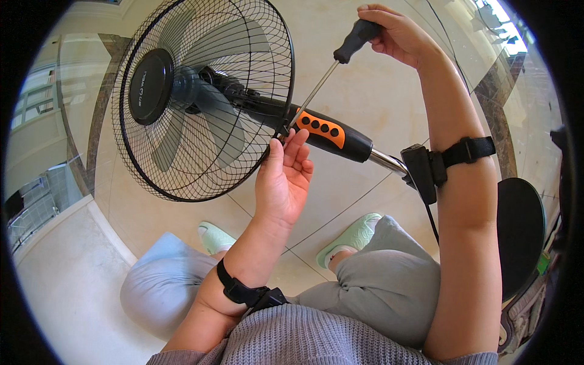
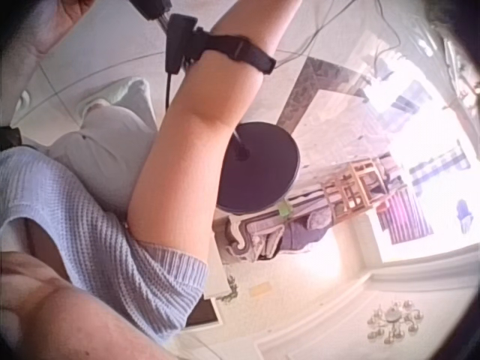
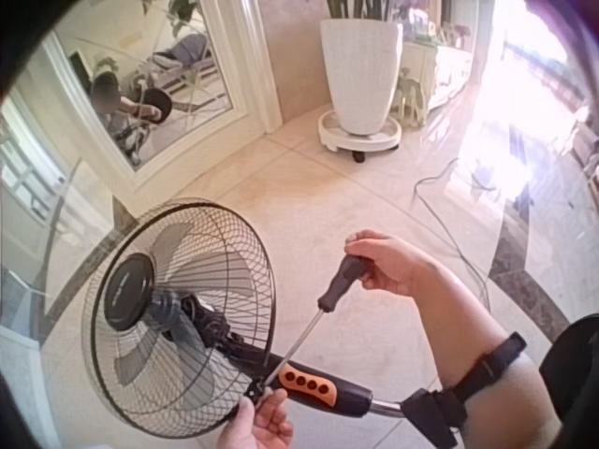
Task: The person walks to a standing fan, picks up a screwdriver, and attaches the front protective cage to the fan head. They then use the screwdriver to tighten a screw on the fan neck to secure the assembly.
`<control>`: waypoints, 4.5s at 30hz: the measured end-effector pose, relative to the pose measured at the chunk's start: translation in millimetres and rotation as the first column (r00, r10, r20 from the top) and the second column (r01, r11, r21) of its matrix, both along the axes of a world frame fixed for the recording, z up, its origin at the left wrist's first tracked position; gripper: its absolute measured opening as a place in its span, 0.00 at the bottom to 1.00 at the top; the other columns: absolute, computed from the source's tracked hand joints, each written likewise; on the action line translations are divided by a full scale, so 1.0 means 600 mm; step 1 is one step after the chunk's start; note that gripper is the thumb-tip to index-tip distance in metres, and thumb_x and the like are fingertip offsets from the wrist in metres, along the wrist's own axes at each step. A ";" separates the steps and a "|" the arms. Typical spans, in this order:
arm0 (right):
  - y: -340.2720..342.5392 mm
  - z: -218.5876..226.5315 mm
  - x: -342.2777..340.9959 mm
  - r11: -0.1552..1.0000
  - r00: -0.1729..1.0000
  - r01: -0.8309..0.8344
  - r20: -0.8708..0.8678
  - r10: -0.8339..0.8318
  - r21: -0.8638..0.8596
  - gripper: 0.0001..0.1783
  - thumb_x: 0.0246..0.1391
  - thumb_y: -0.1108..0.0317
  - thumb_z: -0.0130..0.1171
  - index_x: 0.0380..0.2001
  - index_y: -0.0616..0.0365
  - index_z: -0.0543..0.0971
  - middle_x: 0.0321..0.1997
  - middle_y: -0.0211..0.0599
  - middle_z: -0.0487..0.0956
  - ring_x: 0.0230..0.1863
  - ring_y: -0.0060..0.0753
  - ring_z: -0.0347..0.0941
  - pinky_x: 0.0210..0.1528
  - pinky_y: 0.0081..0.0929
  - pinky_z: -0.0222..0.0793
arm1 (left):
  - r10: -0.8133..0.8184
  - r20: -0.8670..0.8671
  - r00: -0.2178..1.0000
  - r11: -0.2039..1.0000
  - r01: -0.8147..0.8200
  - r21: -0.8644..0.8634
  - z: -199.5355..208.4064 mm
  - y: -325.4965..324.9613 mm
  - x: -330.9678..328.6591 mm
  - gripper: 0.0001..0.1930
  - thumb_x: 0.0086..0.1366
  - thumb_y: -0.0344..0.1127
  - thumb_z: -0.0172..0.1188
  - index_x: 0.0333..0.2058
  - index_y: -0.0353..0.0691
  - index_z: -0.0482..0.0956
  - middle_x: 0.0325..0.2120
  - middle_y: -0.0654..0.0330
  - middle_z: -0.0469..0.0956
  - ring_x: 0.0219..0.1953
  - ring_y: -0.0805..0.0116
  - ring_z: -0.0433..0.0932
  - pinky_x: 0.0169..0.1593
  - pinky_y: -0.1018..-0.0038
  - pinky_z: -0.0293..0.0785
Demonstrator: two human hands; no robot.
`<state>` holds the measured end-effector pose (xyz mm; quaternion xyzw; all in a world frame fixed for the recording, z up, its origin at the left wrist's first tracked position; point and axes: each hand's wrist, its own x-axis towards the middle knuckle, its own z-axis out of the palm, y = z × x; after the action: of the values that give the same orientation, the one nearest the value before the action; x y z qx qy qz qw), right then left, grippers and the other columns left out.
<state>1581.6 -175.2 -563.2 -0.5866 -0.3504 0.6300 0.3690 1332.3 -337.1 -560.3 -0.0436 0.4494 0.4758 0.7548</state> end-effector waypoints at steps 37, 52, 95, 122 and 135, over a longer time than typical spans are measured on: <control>0.012 0.001 0.003 0.997 0.981 0.015 -0.191 -0.030 -0.080 0.09 0.53 0.60 0.50 0.35 0.50 0.73 0.22 0.27 0.72 0.16 0.18 0.65 0.16 0.15 0.61 | 0.036 0.131 0.991 0.999 -0.037 0.007 0.002 0.005 -0.007 0.18 0.63 0.44 0.43 0.45 0.37 0.69 0.42 0.56 0.75 0.37 0.70 0.73 0.39 0.73 0.67; 0.010 0.005 0.004 0.988 0.963 0.027 -0.260 -0.066 -0.153 0.08 0.51 0.59 0.52 0.28 0.49 0.74 0.25 0.29 0.75 0.22 0.21 0.69 0.23 0.15 0.66 | 0.009 0.230 0.973 0.998 -0.023 0.058 -0.009 0.001 -0.015 0.22 0.61 0.44 0.40 0.47 0.35 0.68 0.45 0.54 0.73 0.40 0.67 0.72 0.43 0.71 0.66; 0.009 0.045 -0.028 0.996 0.998 0.049 0.042 -0.047 -0.070 0.06 0.52 0.64 0.49 0.32 0.50 0.73 0.32 0.32 0.77 0.30 0.22 0.73 0.30 0.17 0.69 | -0.013 0.276 0.961 0.997 -0.010 0.082 -0.012 0.003 -0.012 0.22 0.61 0.44 0.40 0.48 0.35 0.68 0.45 0.53 0.72 0.42 0.66 0.72 0.43 0.70 0.66; 0.025 0.022 -0.011 0.997 0.960 -0.024 -0.279 0.004 -0.067 0.11 0.53 0.59 0.52 0.40 0.43 0.73 0.27 0.24 0.74 0.32 0.23 0.71 0.34 0.24 0.68 | -0.039 0.293 0.955 0.997 0.016 0.077 -0.013 0.004 -0.017 0.22 0.61 0.44 0.40 0.49 0.37 0.67 0.48 0.54 0.71 0.43 0.66 0.71 0.44 0.69 0.65; 0.020 0.006 0.003 0.999 0.931 0.002 -0.365 -0.021 -0.054 0.11 0.53 0.66 0.50 0.40 0.52 0.70 0.34 0.32 0.76 0.35 0.27 0.73 0.35 0.29 0.73 | -0.055 0.278 0.959 0.996 0.032 0.087 -0.016 0.003 -0.019 0.22 0.61 0.45 0.41 0.49 0.38 0.68 0.48 0.55 0.70 0.44 0.66 0.71 0.44 0.69 0.65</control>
<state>1583.6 -163.2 -559.6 -0.4706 -0.2556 0.7350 0.4159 1320.9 -335.6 -570.1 -0.0696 0.3191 0.4660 0.8223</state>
